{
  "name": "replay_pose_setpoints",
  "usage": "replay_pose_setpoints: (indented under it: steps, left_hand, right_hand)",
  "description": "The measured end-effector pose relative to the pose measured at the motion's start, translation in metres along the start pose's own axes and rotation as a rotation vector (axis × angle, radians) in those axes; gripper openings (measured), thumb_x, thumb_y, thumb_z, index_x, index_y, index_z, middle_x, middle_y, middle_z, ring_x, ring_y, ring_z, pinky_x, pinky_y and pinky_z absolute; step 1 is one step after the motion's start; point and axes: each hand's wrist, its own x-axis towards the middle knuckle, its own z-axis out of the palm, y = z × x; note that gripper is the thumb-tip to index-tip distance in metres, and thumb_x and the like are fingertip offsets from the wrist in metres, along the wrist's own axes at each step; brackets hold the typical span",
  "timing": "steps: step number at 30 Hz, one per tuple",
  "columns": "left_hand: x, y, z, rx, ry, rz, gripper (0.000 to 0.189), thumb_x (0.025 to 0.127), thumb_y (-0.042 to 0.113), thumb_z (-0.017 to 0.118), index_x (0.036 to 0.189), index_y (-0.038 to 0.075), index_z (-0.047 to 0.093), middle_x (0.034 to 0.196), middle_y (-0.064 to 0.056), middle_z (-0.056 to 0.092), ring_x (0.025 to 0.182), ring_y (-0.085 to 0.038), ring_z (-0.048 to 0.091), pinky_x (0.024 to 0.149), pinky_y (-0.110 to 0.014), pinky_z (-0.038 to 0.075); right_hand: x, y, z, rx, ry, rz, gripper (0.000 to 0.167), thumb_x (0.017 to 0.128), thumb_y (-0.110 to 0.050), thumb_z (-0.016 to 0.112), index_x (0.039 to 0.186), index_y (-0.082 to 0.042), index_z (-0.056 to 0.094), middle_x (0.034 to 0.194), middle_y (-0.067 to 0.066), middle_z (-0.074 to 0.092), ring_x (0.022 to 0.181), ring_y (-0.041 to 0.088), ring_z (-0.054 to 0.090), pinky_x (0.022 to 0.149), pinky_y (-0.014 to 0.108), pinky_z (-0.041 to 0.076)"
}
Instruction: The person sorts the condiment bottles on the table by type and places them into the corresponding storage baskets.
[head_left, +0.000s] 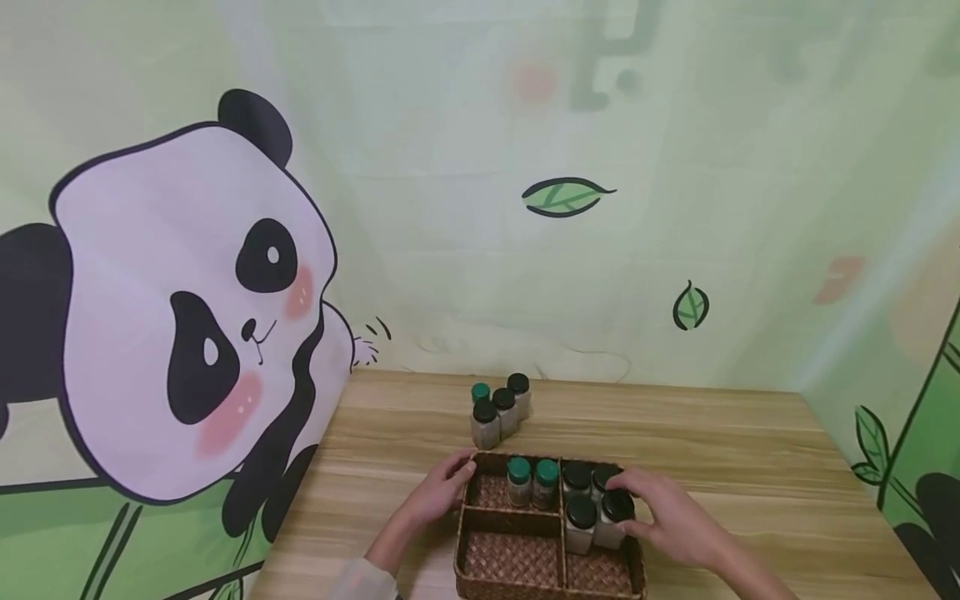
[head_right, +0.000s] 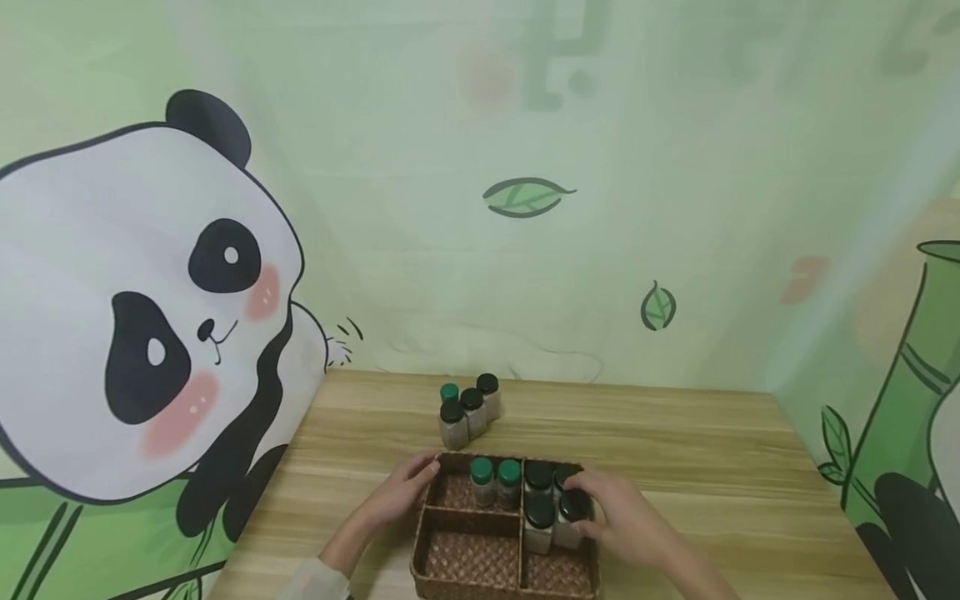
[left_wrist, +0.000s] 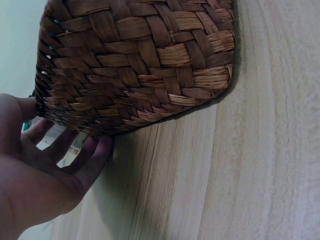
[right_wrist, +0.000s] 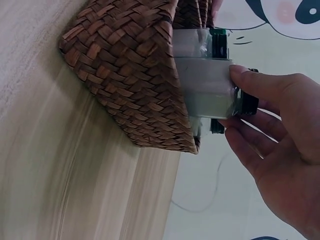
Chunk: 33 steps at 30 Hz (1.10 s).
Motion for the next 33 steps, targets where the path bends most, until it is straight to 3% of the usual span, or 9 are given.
replay_pose_setpoints:
  steps: [9, 21, 27, 30, 33]
  left_hand:
    - [0.001, -0.002, 0.001, 0.007, 0.0, 0.013, 0.054, 0.116, 0.031, 0.046, 0.157, -0.004, 0.042, 0.154, -0.03, 0.047, 0.137, -0.05, 0.051, 0.099, -0.056, 0.056]
    - [0.0, 0.0, 0.0, 0.025, 0.011, 0.026, 0.055, 0.116, 0.033, 0.046, 0.156, -0.005, 0.043, 0.153, -0.032, 0.046, 0.135, -0.052, 0.051, 0.095, -0.059, 0.057]
    - [0.0, 0.001, 0.0, 0.022, 0.019, 0.02, 0.053, 0.115, 0.032, 0.047, 0.155, -0.002, 0.045, 0.152, -0.03, 0.048, 0.134, -0.05, 0.053, 0.096, -0.059, 0.057]
    - [0.0, -0.001, 0.0, 0.019, 0.018, 0.006, 0.052, 0.115, 0.032, 0.048, 0.155, 0.0, 0.046, 0.153, -0.029, 0.049, 0.135, -0.048, 0.052, 0.096, -0.057, 0.057]
    - [0.001, -0.002, -0.001, 0.023, 0.022, -0.007, 0.052, 0.115, 0.033, 0.048, 0.156, 0.001, 0.047, 0.153, -0.027, 0.049, 0.136, -0.047, 0.052, 0.097, -0.055, 0.057]
  right_hand:
    - [-0.003, 0.007, 0.012, 0.019, -0.012, 0.005, 0.044, 0.089, -0.017, 0.087, 0.128, -0.006, 0.07, 0.124, 0.005, 0.073, 0.114, 0.029, 0.069, 0.092, 0.048, 0.059]
    - [-0.004, 0.009, 0.023, -0.053, 0.006, -0.032, 0.046, 0.087, -0.016, 0.089, 0.128, -0.006, 0.07, 0.121, 0.005, 0.073, 0.11, 0.026, 0.07, 0.089, 0.045, 0.06]
    - [-0.006, 0.001, 0.018, -0.106, -0.053, 0.01, 0.052, 0.09, -0.019, 0.087, 0.137, -0.008, 0.067, 0.126, 0.008, 0.071, 0.112, 0.03, 0.07, 0.088, 0.047, 0.06]
    - [-0.008, -0.004, 0.011, -0.061, -0.05, 0.066, 0.054, 0.093, -0.026, 0.084, 0.14, -0.007, 0.065, 0.13, 0.012, 0.07, 0.115, 0.034, 0.07, 0.089, 0.049, 0.06]
    - [-0.007, -0.005, 0.0, 0.013, 0.008, 0.126, 0.05, 0.097, -0.032, 0.079, 0.138, -0.005, 0.066, 0.128, 0.012, 0.072, 0.111, 0.033, 0.07, 0.087, 0.048, 0.06]
